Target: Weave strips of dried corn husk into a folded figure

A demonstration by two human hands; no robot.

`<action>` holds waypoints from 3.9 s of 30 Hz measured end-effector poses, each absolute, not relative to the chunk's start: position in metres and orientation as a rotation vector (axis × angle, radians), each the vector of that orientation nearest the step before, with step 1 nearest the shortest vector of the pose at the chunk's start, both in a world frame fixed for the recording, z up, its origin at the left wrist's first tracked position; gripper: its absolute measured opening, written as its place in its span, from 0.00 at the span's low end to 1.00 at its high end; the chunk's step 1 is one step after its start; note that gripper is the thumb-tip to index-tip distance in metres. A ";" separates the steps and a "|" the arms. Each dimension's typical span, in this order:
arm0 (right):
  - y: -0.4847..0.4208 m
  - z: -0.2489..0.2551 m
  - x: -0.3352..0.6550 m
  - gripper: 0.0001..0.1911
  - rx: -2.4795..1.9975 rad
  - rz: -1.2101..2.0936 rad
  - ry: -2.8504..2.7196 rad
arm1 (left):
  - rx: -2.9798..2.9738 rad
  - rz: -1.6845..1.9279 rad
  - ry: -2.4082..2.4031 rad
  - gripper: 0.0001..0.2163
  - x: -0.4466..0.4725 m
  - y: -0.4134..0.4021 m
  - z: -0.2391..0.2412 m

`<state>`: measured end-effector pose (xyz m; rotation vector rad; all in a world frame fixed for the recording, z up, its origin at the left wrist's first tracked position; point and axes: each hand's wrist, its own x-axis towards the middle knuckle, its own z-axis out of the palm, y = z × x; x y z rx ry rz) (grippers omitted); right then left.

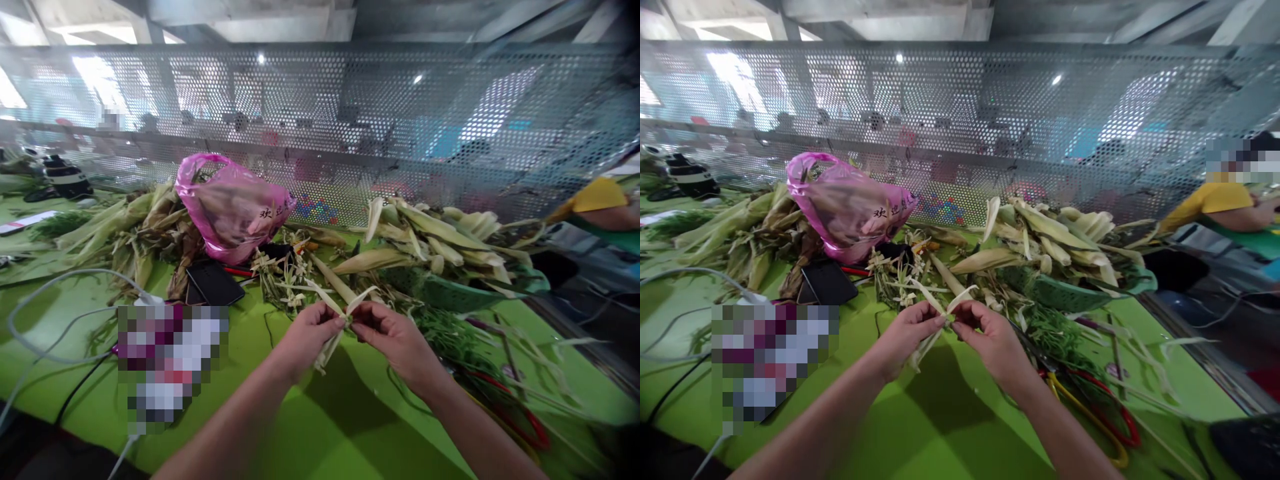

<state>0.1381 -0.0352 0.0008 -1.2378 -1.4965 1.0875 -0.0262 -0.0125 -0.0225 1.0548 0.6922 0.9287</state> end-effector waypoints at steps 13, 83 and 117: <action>-0.034 -0.010 0.143 0.10 -1.257 1.056 -1.338 | 1.330 0.864 0.694 0.07 -0.026 -0.012 -0.026; -0.045 -0.003 0.130 0.08 -1.391 0.724 -1.572 | 0.860 1.025 0.720 0.12 -0.024 -0.014 -0.020; -0.044 -0.007 0.134 0.08 -1.376 0.694 -1.597 | 1.146 0.981 0.796 0.08 -0.025 -0.016 -0.015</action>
